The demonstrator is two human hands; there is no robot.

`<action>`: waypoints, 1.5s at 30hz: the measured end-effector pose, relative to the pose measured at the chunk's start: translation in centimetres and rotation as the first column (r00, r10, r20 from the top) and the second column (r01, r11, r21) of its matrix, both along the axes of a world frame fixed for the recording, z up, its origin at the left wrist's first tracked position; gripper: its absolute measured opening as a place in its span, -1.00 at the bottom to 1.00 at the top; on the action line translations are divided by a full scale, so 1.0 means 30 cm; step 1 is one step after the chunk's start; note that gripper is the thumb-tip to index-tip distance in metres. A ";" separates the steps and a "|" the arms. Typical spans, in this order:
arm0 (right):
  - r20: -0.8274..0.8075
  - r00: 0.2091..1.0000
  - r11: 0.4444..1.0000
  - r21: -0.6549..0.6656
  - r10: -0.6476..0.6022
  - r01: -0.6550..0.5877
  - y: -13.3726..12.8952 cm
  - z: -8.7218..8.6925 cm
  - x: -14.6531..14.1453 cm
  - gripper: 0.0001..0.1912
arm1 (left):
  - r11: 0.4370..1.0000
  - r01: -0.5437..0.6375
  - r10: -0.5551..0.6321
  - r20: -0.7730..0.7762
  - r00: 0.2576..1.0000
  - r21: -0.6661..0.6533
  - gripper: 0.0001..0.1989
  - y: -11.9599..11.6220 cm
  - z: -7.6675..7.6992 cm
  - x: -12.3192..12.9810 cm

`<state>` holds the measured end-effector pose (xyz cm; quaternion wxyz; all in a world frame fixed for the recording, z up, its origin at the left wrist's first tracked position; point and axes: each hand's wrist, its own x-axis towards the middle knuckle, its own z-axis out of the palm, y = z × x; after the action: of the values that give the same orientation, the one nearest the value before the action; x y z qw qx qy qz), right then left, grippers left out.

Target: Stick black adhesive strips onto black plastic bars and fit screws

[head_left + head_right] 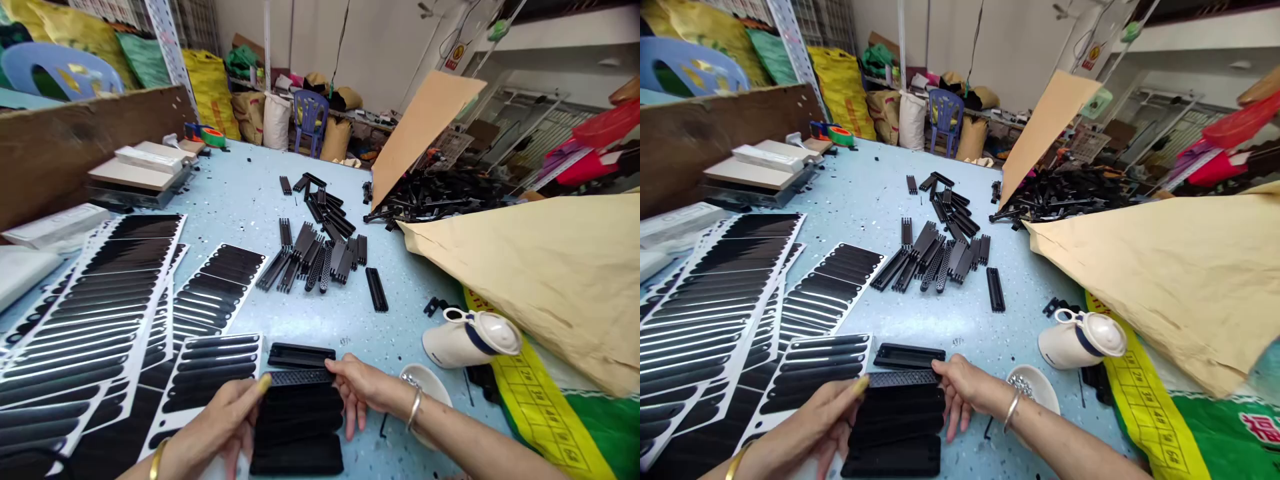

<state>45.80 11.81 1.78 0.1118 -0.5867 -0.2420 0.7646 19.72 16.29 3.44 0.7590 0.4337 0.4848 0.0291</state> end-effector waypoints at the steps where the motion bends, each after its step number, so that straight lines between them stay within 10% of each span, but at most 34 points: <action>1: -0.006 1.000 1.000 0.009 0.001 -0.001 -0.002 -0.004 0.004 -0.34 | 1.000 0.016 -0.015 0.028 0.999 -0.016 -0.39 -0.002 -0.008 -0.007; 10: -0.069 0.995 0.986 0.146 -0.071 0.080 -0.053 0.021 0.016 -0.59 | 0.972 0.078 -0.046 -0.146 0.988 0.221 -0.27 -0.045 -0.071 -0.014; 12: 0.036 0.999 0.990 0.134 -0.038 0.033 -0.051 0.036 -0.003 -0.64 | 0.864 0.166 -0.072 -0.210 0.975 0.475 -0.47 -0.044 -0.065 -0.006; 15: 0.234 0.961 0.966 0.176 0.145 -0.188 -0.046 0.066 -0.025 -0.67 | 0.560 0.324 -0.145 -0.295 0.945 0.763 -0.67 -0.030 -0.043 -0.001; 20: 0.779 0.625 0.594 0.479 0.051 -0.646 -0.061 0.096 -0.033 -0.53 | 0.291 0.556 -0.104 -0.552 0.827 0.779 -0.63 -0.010 -0.013 -0.004; 24: 0.875 0.482 0.521 0.431 -0.043 -0.737 -0.062 0.081 -0.009 -0.55 | 0.231 0.574 -0.024 -0.585 0.811 0.786 -0.61 0.015 -0.008 -0.021; 28: 0.838 0.524 0.388 0.539 -0.154 -0.747 -0.034 0.062 0.015 -0.80 | 0.104 0.379 -0.051 -0.376 0.925 0.919 -0.74 0.073 -0.010 -0.040; 33: 0.711 0.700 0.416 0.657 -0.066 -0.628 0.039 0.053 0.014 -0.71 | 0.191 0.341 -0.200 -0.303 0.932 0.921 -0.71 0.120 0.005 -0.024; 41: 0.598 0.795 0.558 0.629 0.098 -0.542 0.098 0.031 0.027 -0.68 | 0.316 0.335 -0.038 -0.341 0.939 0.888 -0.78 0.098 0.001 0.000; 45: 0.616 0.788 0.599 0.633 -0.006 -0.491 0.089 0.021 0.027 -0.77 | 0.248 0.282 0.022 -0.296 0.955 0.927 -0.80 0.060 0.007 -0.021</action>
<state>46.61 14.49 2.40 0.1630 -0.6372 -0.6459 0.3876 19.08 18.11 3.65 0.2703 0.8434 0.4191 0.1998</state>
